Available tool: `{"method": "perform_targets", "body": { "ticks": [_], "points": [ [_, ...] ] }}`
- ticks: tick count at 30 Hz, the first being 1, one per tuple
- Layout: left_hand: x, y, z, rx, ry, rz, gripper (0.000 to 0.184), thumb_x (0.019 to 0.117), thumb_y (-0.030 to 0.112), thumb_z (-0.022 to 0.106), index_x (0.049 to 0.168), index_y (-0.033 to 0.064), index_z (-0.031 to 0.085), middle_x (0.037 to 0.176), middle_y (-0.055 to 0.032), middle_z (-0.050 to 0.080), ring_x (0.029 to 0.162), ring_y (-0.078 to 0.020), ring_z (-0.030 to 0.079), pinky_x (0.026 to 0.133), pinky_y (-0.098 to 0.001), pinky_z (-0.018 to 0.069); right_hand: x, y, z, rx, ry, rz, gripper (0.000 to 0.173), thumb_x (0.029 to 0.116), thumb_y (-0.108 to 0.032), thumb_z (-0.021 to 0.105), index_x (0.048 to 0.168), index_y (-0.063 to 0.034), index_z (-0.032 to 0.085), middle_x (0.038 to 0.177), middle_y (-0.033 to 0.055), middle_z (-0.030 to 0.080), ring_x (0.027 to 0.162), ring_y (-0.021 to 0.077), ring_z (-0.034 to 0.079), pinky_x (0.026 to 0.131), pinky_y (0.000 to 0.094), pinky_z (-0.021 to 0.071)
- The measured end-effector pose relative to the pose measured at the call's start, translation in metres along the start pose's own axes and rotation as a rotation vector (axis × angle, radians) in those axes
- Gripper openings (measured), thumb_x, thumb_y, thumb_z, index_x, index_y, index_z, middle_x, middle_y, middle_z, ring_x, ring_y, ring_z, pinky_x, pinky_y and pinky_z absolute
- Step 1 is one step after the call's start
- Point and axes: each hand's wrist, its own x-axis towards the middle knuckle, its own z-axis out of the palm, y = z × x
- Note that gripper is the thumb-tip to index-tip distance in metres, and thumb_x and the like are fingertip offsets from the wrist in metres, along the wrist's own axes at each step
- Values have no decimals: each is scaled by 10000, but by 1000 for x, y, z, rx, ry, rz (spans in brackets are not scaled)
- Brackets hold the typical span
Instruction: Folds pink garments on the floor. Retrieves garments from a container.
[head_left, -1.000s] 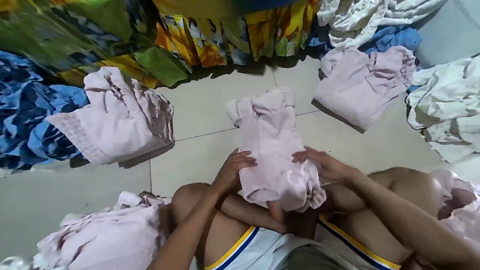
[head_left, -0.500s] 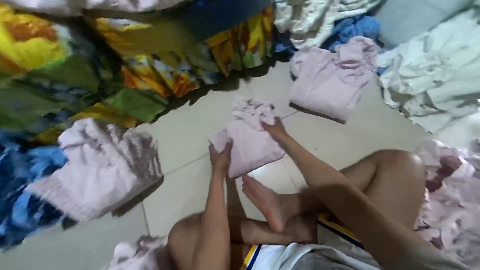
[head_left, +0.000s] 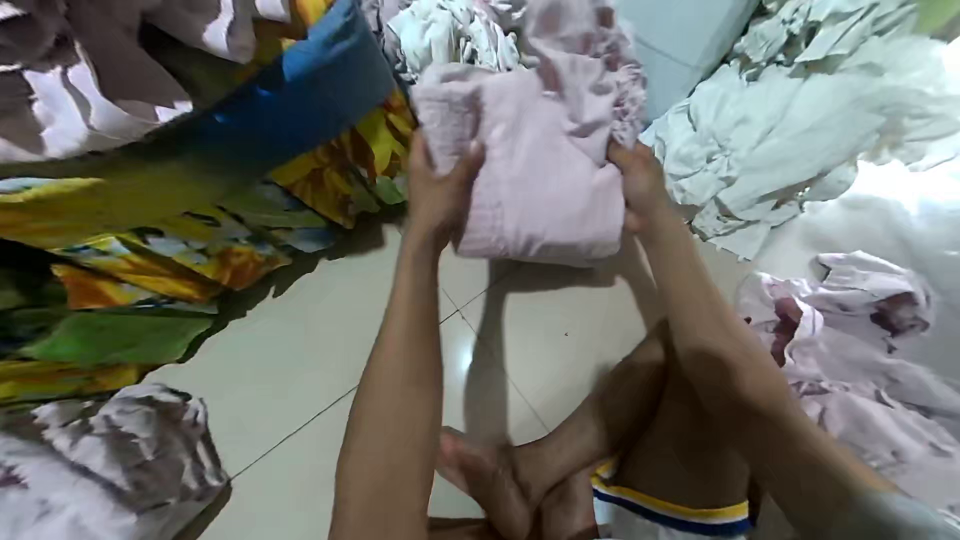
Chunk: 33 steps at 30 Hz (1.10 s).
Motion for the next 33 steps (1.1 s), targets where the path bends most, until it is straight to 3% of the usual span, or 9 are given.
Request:
{"method": "perform_targets", "body": {
  "ticks": [5,9,15,17,21,24,27,30,33],
  "points": [
    [35,-104,58,384,-122,-285,857,888,516,746,1546,88,401,1402,-296,555,1275,-453,566,1039,-654,468,55,95,-63,-369,201,224,641,998,-345,640,1510,-25,425,1400,237,571,1265,330,585,1043,550,500],
    [28,-158,68,252,-173,-471,844,913,591,691,1574,185,360,1369,-228,617,1242,-391,617,1028,-630,494,66,156,-76,-293,216,338,947,971,-478,654,1647,-120,95,1607,255,338,1450,368,409,1148,579,402],
    [-45,-136,43,372,-133,-556,757,911,622,666,1433,90,534,1332,-262,609,1214,-422,608,999,-650,494,2,111,-67,-396,-31,545,891,1013,-543,564,1649,-169,64,1533,242,444,1317,369,543,1040,573,491],
    [-98,-125,32,402,-102,-642,873,870,722,642,1507,156,457,1479,-323,441,1263,-512,521,964,-703,465,-26,97,-66,-494,-105,668,876,1022,-568,535,1634,-163,56,1456,285,490,1203,426,595,944,618,521],
    [-141,-128,27,400,14,-739,934,830,785,634,1458,115,466,1314,-325,566,1118,-487,617,889,-674,521,-41,113,-72,-628,-189,700,855,993,-661,504,1587,-101,253,1306,275,609,1094,389,668,893,596,562],
    [-130,-112,28,364,39,-651,757,902,625,678,1428,108,511,1264,-276,592,1072,-426,640,872,-640,542,-44,99,-66,-681,-183,595,723,1010,-577,552,1528,-96,397,1295,238,632,1122,360,666,937,594,547],
    [-124,-103,23,243,46,-545,567,967,370,683,1428,113,474,1207,-229,600,966,-363,663,749,-567,584,-55,76,-61,-718,-201,541,676,1038,-408,591,1556,-98,287,1325,262,597,1105,393,662,897,605,554],
    [-138,-108,12,100,23,-620,651,923,142,688,1495,135,378,1271,-211,596,972,-341,682,732,-537,606,-75,81,-60,-590,-212,539,837,969,-294,718,1594,-141,182,1328,251,599,1061,368,682,859,565,582],
    [-144,-121,13,22,78,-767,874,891,425,738,1555,102,270,1234,-217,647,1068,-332,652,857,-528,557,-104,100,-51,-433,-176,672,908,886,-519,763,1579,-154,303,1303,202,632,1090,325,672,893,542,575]
  ]
}}
